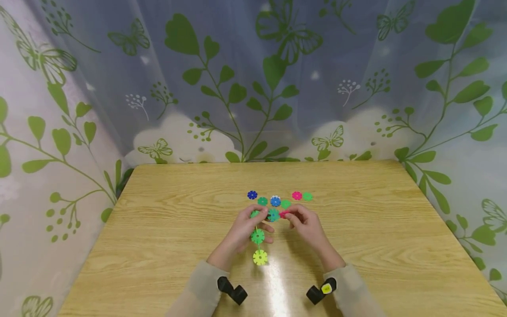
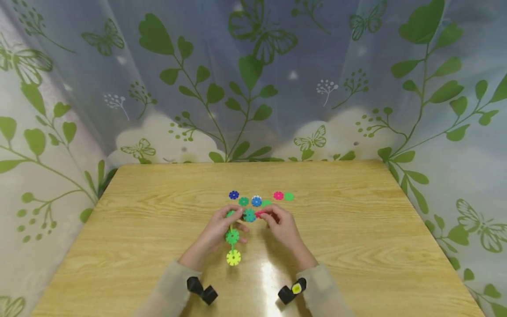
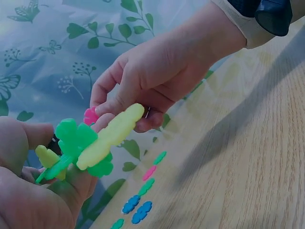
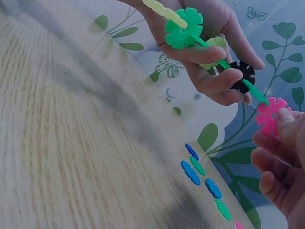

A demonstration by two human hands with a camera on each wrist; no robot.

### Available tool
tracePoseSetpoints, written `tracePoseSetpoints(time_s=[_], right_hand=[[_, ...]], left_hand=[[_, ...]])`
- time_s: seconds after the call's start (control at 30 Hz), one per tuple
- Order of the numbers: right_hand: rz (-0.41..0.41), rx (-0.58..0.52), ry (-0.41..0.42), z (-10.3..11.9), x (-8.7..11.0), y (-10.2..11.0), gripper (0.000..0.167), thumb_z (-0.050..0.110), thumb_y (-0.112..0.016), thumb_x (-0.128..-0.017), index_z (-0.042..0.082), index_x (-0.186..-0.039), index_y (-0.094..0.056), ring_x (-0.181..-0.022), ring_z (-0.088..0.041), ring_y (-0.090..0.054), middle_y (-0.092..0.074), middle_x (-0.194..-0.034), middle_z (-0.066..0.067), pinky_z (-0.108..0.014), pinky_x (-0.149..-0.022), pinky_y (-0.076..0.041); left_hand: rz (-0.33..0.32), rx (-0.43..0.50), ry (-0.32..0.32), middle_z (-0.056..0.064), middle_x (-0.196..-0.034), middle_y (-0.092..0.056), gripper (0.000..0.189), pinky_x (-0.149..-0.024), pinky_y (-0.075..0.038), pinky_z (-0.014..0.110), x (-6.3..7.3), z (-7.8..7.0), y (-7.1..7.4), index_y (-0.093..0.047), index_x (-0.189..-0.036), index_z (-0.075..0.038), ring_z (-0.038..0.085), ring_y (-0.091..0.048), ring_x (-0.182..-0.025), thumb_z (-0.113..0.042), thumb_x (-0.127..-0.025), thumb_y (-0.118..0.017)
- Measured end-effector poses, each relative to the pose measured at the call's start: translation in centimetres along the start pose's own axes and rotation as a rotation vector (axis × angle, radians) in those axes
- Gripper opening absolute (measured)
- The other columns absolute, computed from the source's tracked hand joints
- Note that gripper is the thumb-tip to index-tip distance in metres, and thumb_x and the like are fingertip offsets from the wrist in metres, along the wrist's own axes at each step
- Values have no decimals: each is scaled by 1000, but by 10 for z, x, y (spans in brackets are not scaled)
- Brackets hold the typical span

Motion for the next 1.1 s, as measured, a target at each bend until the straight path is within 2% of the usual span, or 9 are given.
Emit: tracePoseSetpoints(time_s=[0.1,0.2,0.33,0.5,0.6,0.73,0.9,1.1], right_hand=[[-29,9,41,4,2,0,4,-8,-58,-87,-8,-88,-61,-60,-39,-54,-63,-77,-15,-35,-48,-50],[-89,5,81,7,4,0,4,-11,-59,-86,-9,-86,-61,-58,-37,-54,-64,-77,-20,-32,-46,-50],[-174,-8,138,10,8,0,5,-13,-59,-83,-9,-84,-62,-55,-35,-53,-64,-76,-21,-25,-45,-47],[-234,-22,212,15,12,-1,9,-19,-59,-80,-10,-82,-62,-52,-36,-52,-62,-75,-22,-34,-44,-50],[-244,-31,228,14,12,-3,10,-21,-58,-79,-11,-81,-61,-53,-37,-53,-62,-75,-23,-38,-45,-52],[-246,-16,238,14,12,-3,10,-21,-59,-79,-11,-81,-61,-54,-37,-54,-62,-75,-22,-39,-46,-53],[-235,14,237,15,10,-4,9,-18,-60,-80,-9,-82,-62,-56,-38,-55,-62,-76,-20,-45,-48,-53],[-195,25,197,15,7,-3,8,-12,-60,-84,-7,-90,-62,-61,-39,-57,-64,-82,-20,-42,-52,-55]], left_hand=[[9,-20,-1,17,-105,-53,42,-65,-58,46,1,-1,-3,-46,-121,3,22,-64,-73,-29,-95,-54],[12,-34,-11,18,-105,-52,39,-65,-58,47,2,-3,-5,-45,-119,3,22,-64,-74,-29,-96,-52],[7,-44,-26,27,-107,-51,37,-65,-58,49,2,-4,-9,-44,-116,2,24,-64,-77,-28,-97,-50],[10,-42,-38,28,-102,-54,34,-68,-55,55,3,-4,-13,-42,-117,2,25,-63,-80,-26,-98,-49],[10,-42,-40,28,-98,-55,34,-69,-54,58,3,-3,-14,-41,-117,2,24,-63,-79,-26,-98,-48],[13,-49,-44,27,-96,-56,35,-68,-55,56,2,-1,-14,-41,-117,2,24,-63,-78,-26,-98,-49],[13,-49,-51,28,-103,-53,40,-67,-56,53,0,-1,-10,-42,-118,3,24,-63,-78,-29,-97,-50],[2,-36,-63,29,-111,-50,43,-69,-56,52,1,-5,-8,-48,-119,-2,21,-63,-78,-34,-92,-57]])
Point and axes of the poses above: each hand's wrist, its own x-axis away from the middle knuckle, its own y-axis out of the back of the hand, z = x × y, the point moved 8 cm from there along -x, towards the middle knuckle
